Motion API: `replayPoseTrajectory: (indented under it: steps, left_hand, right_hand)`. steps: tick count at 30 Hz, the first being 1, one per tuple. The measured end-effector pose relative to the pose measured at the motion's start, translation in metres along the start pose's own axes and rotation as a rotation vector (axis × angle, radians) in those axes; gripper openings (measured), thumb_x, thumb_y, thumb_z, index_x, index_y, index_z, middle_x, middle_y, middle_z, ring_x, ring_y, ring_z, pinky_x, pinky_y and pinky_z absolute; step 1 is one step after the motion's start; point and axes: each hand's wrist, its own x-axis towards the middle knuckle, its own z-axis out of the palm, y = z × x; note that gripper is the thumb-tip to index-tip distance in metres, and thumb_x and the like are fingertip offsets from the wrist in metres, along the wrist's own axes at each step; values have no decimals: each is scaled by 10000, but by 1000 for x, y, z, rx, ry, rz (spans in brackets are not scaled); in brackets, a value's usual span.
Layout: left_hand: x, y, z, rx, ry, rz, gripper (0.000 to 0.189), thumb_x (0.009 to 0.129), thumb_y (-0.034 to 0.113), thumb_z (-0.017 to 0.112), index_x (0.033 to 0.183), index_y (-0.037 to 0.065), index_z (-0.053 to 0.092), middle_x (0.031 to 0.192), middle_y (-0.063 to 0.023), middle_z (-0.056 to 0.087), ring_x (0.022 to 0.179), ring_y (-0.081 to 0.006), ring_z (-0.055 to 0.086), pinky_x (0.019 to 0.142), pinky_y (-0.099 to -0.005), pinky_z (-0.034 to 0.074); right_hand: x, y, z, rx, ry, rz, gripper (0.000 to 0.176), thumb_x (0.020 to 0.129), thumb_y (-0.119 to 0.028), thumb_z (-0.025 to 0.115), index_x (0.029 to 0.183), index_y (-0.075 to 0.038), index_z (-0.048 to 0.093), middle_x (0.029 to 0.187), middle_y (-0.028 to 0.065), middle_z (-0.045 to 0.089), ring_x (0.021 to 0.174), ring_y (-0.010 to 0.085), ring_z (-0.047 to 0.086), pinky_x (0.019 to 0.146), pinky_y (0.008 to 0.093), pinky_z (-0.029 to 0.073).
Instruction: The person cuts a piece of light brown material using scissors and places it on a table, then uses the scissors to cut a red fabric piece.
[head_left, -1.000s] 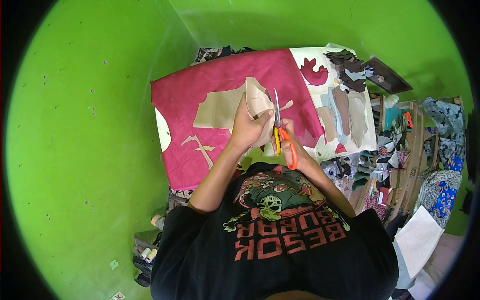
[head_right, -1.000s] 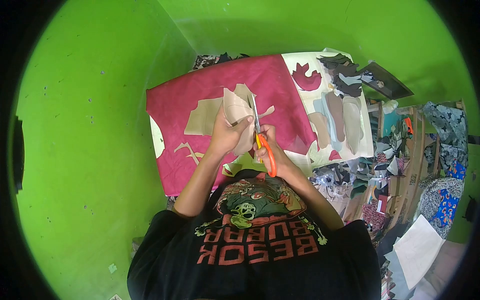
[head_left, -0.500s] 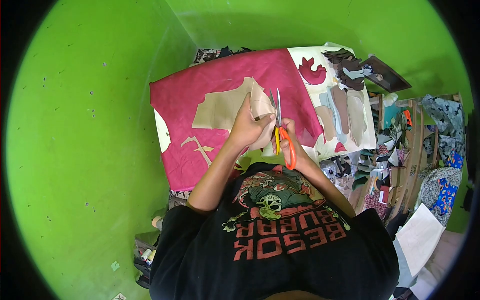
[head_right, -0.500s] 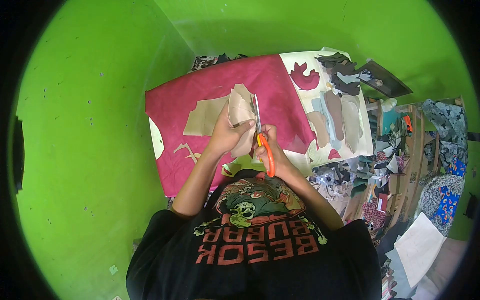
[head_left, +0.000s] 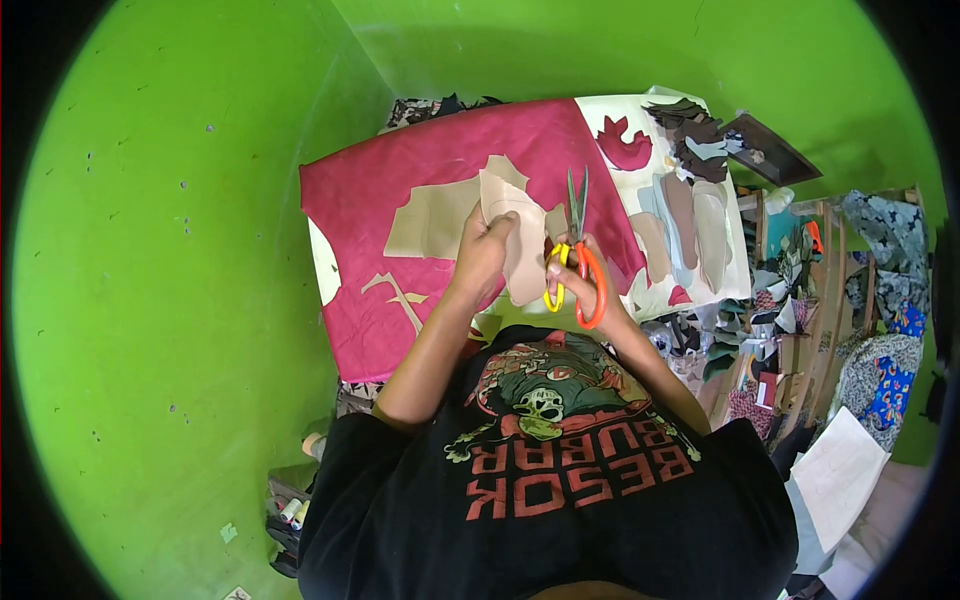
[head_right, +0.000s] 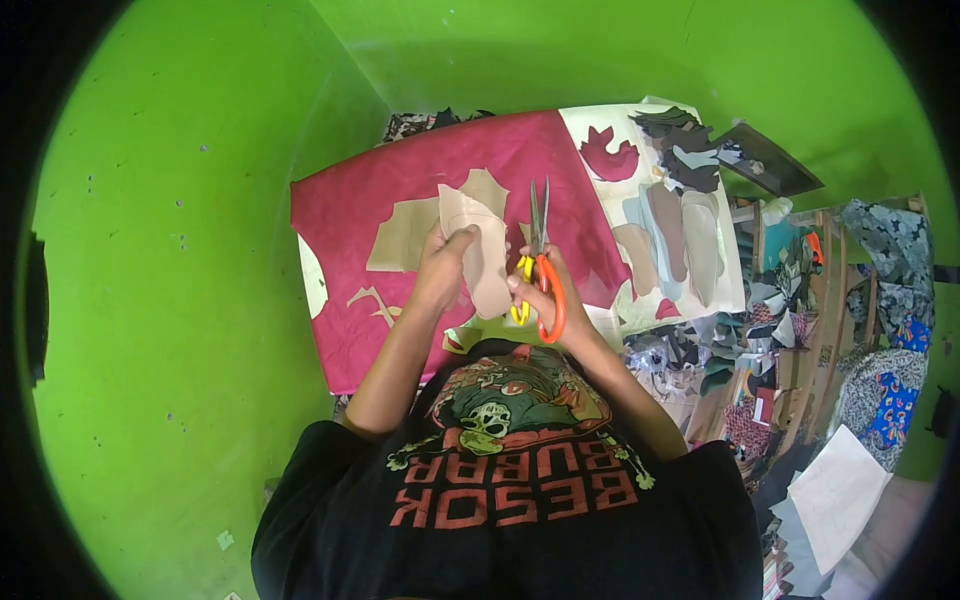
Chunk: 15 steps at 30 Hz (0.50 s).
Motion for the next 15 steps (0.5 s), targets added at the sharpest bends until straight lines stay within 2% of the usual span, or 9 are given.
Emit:
replayPoseTrajectory:
  steps: [1,3,4,7,9,11,13,15]
  left_hand:
    - [0,3,-1,-2,-1,1,253,1023,84,495,1260,7,538,1048,-122,693,896,-215,701,787,-361,574]
    - [-1,12,-1,-75,-6,-46,279,1039,121,453,1256,-12,567,1173,-188,697,991,-289,726,825,-431,622]
    - [-2,14,1,-76,-5,-46,279,1039,121,453,1256,-12,567,1173,-188,697,991,-289,726,825,-431,622]
    - [-6,18,2,-187,-20,-60,306,1065,152,430,1289,-18,550,1236,-195,681,1043,-308,716,849,-470,627]
    - [-12,21,1,-292,-107,-112,350,1092,206,410,1352,-10,498,1328,-203,633,1091,-319,697,855,-487,627]
    - [-14,25,2,-352,-85,-100,383,1099,245,392,1383,-3,466,1362,-209,606,1120,-333,682,863,-502,623]
    - [-16,27,-1,-412,-61,-87,418,1107,283,374,1414,4,435,1395,-216,579,1150,-347,667,871,-517,619]
    - [-16,26,-7,-466,-95,-105,486,1108,346,353,1455,8,389,1428,-219,551,1197,-360,639,951,-521,588]
  right_hand:
    - [-1,0,1,14,2,10,528,931,-140,726,1313,-15,384,904,84,588,799,157,619,732,301,507]
    - [0,1,0,10,-11,-8,541,919,-117,734,1317,-15,382,920,84,599,821,159,628,761,308,511]
    - [0,2,1,9,-23,-25,555,907,-95,742,1321,-15,381,936,84,611,843,161,636,789,315,515]
    - [0,1,4,-70,22,-20,583,885,-71,762,1322,-20,380,966,93,630,875,163,649,779,315,527]
    - [1,1,10,-87,63,-40,575,871,-36,753,1313,-19,386,940,90,627,864,159,639,782,302,514]
    - [1,-1,12,-104,109,-59,569,856,0,743,1303,-17,391,915,87,624,853,155,628,786,289,500]
    - [1,-2,12,-51,131,8,608,827,30,766,1305,-29,396,928,77,616,831,150,621,756,285,506]
    - [-1,2,12,-25,106,31,582,833,21,770,1291,-32,415,928,70,611,810,139,615,733,281,505]
